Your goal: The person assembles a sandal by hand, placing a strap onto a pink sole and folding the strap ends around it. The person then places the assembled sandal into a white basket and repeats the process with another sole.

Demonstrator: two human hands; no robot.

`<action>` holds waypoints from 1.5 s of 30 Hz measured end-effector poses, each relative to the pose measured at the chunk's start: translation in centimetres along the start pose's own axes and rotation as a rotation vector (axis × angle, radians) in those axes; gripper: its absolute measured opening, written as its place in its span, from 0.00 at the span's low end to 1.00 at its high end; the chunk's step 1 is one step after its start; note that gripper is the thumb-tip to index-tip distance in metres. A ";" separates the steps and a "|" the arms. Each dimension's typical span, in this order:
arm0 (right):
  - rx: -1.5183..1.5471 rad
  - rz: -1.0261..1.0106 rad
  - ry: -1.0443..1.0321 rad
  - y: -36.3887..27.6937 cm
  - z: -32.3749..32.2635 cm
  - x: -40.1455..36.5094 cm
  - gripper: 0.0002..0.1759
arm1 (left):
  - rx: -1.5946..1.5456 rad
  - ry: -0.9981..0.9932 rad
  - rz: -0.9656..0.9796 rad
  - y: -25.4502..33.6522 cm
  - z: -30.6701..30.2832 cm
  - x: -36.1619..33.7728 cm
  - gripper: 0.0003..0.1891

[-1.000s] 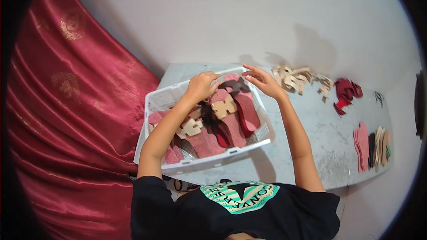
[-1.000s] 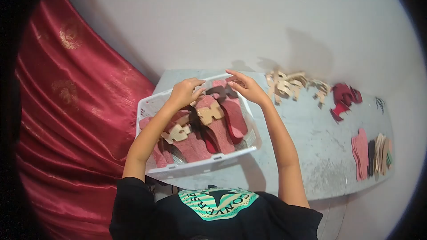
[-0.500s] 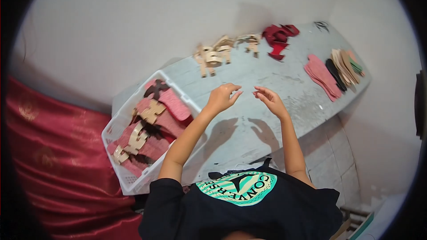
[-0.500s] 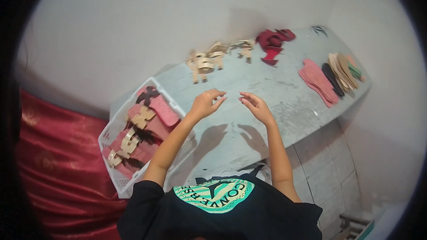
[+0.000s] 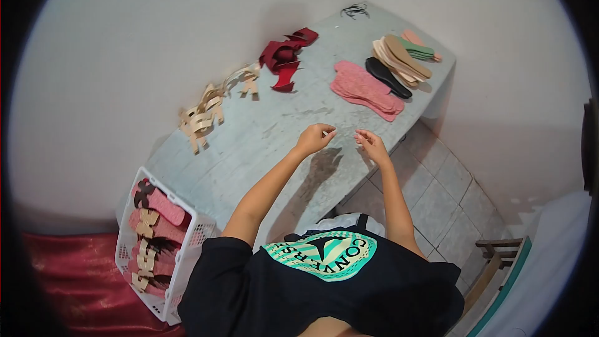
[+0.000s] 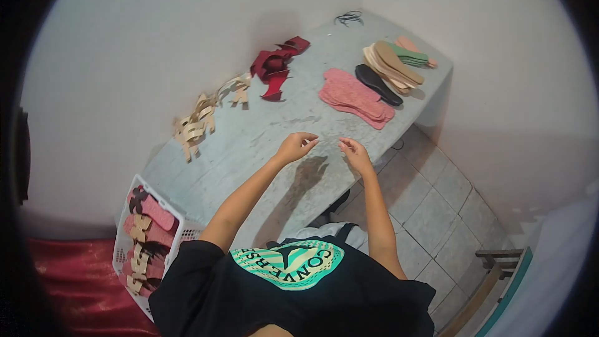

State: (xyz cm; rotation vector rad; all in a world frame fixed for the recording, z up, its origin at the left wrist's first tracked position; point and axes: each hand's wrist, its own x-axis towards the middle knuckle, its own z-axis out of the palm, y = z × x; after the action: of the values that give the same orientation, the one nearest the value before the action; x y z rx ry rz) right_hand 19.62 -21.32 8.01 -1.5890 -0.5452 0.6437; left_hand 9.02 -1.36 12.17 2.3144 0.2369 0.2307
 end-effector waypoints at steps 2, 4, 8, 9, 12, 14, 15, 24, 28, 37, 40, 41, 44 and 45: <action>0.083 0.022 0.059 1.9 -2.5 0.9 0.18 | -0.083 -0.030 0.004 -0.6 2.8 2.6 0.15; 0.167 0.038 0.117 3.4 -4.9 1.9 0.17 | -0.155 -0.046 -0.042 -1.7 5.6 4.8 0.19; -0.054 0.005 0.284 6.1 -9.8 4.9 0.16 | -0.335 -0.148 -0.206 -2.3 8.9 8.0 0.22; -0.136 -0.017 0.354 5.9 -10.5 5.5 0.16 | -0.332 -0.152 -0.195 -2.0 9.3 8.4 0.22; -0.465 -0.240 0.526 5.1 -11.7 7.4 0.17 | -0.553 -0.218 -0.313 -1.5 10.1 9.5 0.22; -0.514 -0.206 0.502 3.6 -12.2 8.8 0.21 | -0.681 -0.254 -0.380 -0.9 10.1 10.4 0.22; -0.560 -0.172 0.480 3.4 -12.2 9.4 0.25 | -0.742 -0.272 -0.412 -0.7 10.2 10.8 0.21; -1.172 -0.268 0.179 1.3 -13.1 13.1 0.40 | -0.789 -0.355 -0.573 1.5 9.4 11.5 0.21; -1.179 -0.075 0.036 -2.3 -13.5 13.0 0.43 | -0.819 -0.361 -0.647 2.1 8.2 11.6 0.20; -0.861 -0.061 0.278 -1.8 -5.4 7.2 0.45 | -1.394 -0.103 -0.632 -0.7 8.9 10.3 0.19; -0.733 -0.035 0.242 -1.6 -2.1 4.1 0.46 | -1.470 0.075 -0.622 -2.2 9.2 9.4 0.14; -0.762 -0.066 0.240 -1.9 -1.1 3.2 0.45 | -1.409 0.143 -0.659 -3.0 9.3 9.0 0.15; -0.779 -0.143 0.206 -2.4 1.3 1.5 0.44 | -1.386 0.273 -0.671 -4.1 8.7 7.1 0.15; -0.768 -0.182 0.190 -2.4 2.1 1.3 0.44 | -1.420 0.320 -0.642 -4.3 8.1 6.2 0.15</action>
State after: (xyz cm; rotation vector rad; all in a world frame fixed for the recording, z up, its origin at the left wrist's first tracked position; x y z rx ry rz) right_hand 19.16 -18.64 10.17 -2.2497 -0.8414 0.1290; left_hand 16.51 -2.56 4.08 0.7292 0.6825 0.2957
